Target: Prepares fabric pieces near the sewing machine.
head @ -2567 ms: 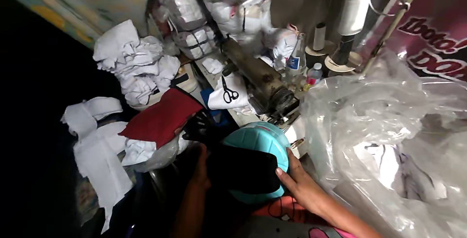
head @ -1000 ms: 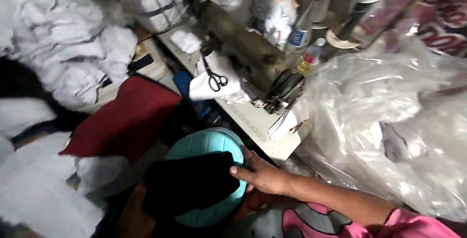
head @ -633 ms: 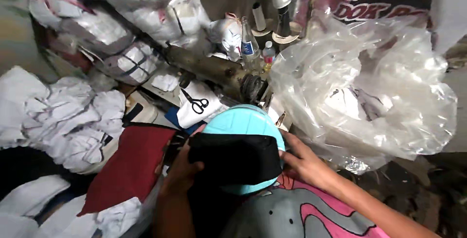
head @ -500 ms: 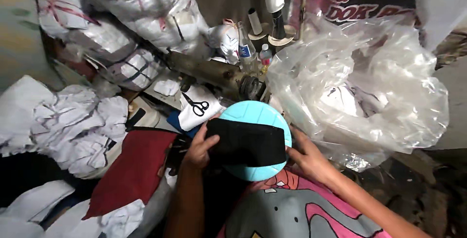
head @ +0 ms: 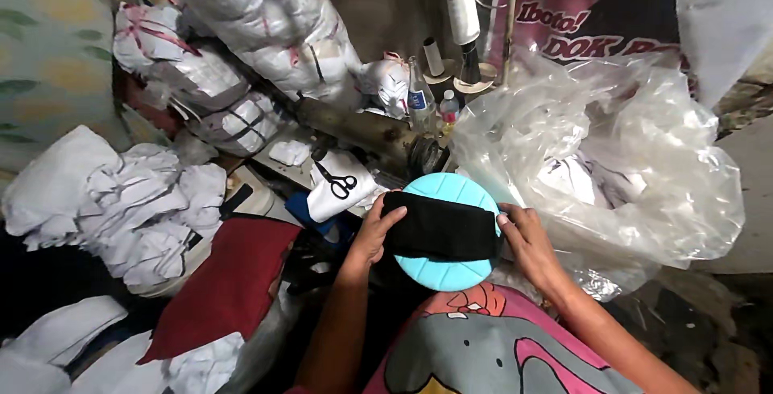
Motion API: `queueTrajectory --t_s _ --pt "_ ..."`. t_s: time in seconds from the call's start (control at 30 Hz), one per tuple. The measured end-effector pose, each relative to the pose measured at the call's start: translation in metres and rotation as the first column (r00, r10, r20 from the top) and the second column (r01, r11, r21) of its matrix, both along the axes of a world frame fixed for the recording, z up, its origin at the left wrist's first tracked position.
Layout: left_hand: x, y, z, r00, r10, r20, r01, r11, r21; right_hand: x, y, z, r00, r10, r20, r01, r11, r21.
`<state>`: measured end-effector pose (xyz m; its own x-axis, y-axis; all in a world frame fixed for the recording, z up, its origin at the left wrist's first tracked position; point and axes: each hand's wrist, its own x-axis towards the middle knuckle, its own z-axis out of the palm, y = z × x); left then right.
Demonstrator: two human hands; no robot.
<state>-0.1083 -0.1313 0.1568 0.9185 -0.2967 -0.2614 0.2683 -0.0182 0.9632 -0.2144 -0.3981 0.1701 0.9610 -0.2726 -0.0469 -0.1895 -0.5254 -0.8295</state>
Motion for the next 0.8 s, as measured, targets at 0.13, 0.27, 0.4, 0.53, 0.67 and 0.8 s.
queueTrajectory --t_s 0.13,0.27,0.4,0.53,0.67,0.8 --pt "0.005 0.008 -0.004 0.992 -0.1 0.083 0.093 0.993 0.074 0.006 0.002 0.025 0.986 0.077 -0.15 -0.083 0.996 -0.031" --pt "0.017 0.019 0.001 0.966 -0.214 0.143 0.181 0.96 0.212 0.013 0.019 0.04 0.956 0.171 -0.238 -0.197 0.976 -0.09" --pt "0.025 0.025 0.009 0.938 -0.325 0.118 0.294 0.93 0.222 0.023 0.033 0.043 0.965 0.237 -0.117 -0.245 0.967 -0.068" --pt "0.025 0.033 0.005 0.903 -0.403 0.147 0.378 0.91 0.171 0.039 0.047 0.063 0.936 0.349 0.039 -0.345 0.935 -0.084" --pt "0.027 0.039 -0.005 0.895 -0.331 0.299 0.236 0.92 0.312 0.052 0.065 0.087 0.881 0.454 0.129 -0.421 0.879 -0.223" --pt "0.03 0.05 -0.012 0.853 -0.257 0.454 0.256 0.964 0.065 0.066 0.08 0.091 0.844 0.496 0.204 -0.456 0.864 -0.212"
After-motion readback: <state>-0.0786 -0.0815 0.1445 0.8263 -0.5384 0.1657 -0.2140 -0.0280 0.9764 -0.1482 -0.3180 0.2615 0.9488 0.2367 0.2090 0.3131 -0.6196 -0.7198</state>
